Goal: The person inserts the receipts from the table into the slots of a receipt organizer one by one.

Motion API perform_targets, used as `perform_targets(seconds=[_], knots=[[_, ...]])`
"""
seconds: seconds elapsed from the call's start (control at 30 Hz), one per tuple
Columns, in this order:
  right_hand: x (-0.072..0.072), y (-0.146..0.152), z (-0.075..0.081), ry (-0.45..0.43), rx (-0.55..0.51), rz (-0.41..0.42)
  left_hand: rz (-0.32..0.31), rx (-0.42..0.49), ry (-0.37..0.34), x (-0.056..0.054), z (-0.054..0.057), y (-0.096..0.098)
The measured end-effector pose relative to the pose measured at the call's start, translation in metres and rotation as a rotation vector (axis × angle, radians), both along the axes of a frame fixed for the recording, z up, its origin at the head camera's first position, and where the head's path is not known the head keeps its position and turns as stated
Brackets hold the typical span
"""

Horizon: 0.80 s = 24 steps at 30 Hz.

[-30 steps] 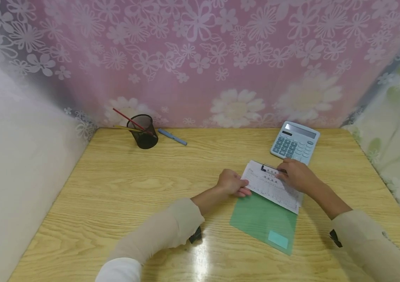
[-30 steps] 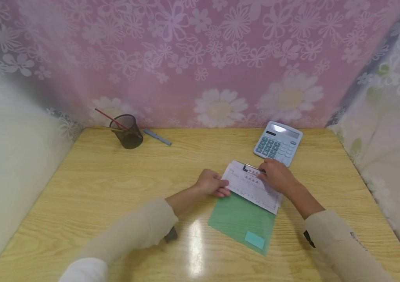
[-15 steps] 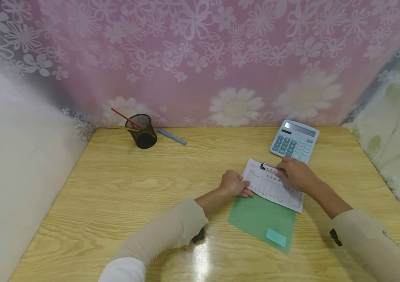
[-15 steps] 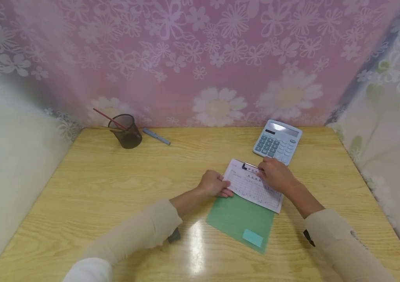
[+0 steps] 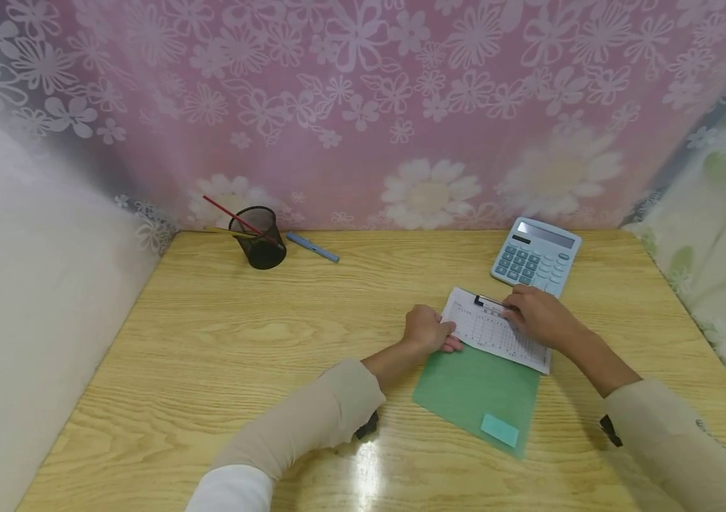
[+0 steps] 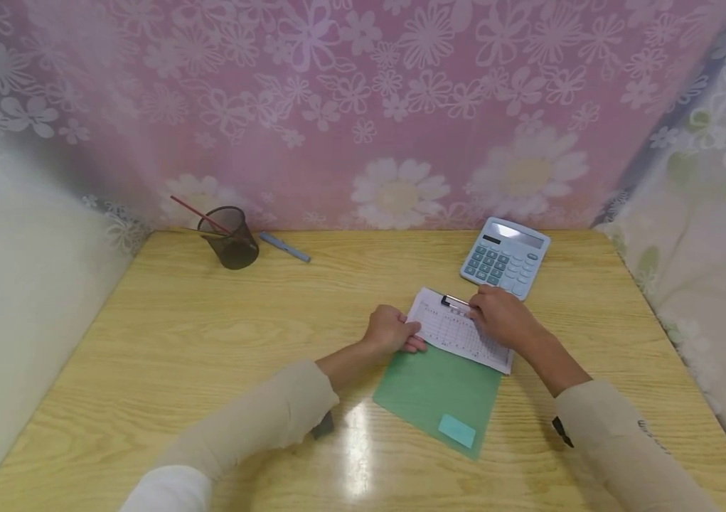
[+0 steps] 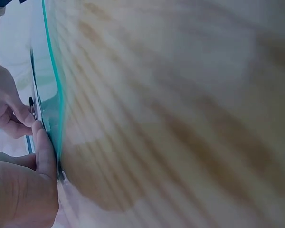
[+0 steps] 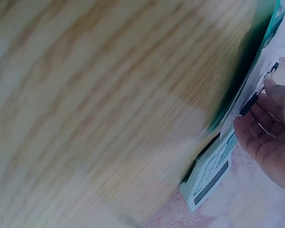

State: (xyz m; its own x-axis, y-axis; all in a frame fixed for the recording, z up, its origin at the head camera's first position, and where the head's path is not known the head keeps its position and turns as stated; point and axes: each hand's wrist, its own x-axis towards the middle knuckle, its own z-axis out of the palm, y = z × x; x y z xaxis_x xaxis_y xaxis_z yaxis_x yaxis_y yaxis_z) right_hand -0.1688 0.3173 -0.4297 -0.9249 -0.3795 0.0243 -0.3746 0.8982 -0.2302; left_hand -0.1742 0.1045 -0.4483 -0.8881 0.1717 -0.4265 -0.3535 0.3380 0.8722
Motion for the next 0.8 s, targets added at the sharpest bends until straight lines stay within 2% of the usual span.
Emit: perform_targets(seconds=[0.3, 0.8], knots=[[-0.001, -0.0006, -0.0011, -0.017, 0.019, -0.012, 0.002, 0.0, 0.044, -0.0064, 0.0008, 0.0041], [-0.0012, -0.0033, -0.0042, 0.003, 0.069, -0.031, 0.009, -0.028, 0.051, -0.008, -0.0002, 0.0064]])
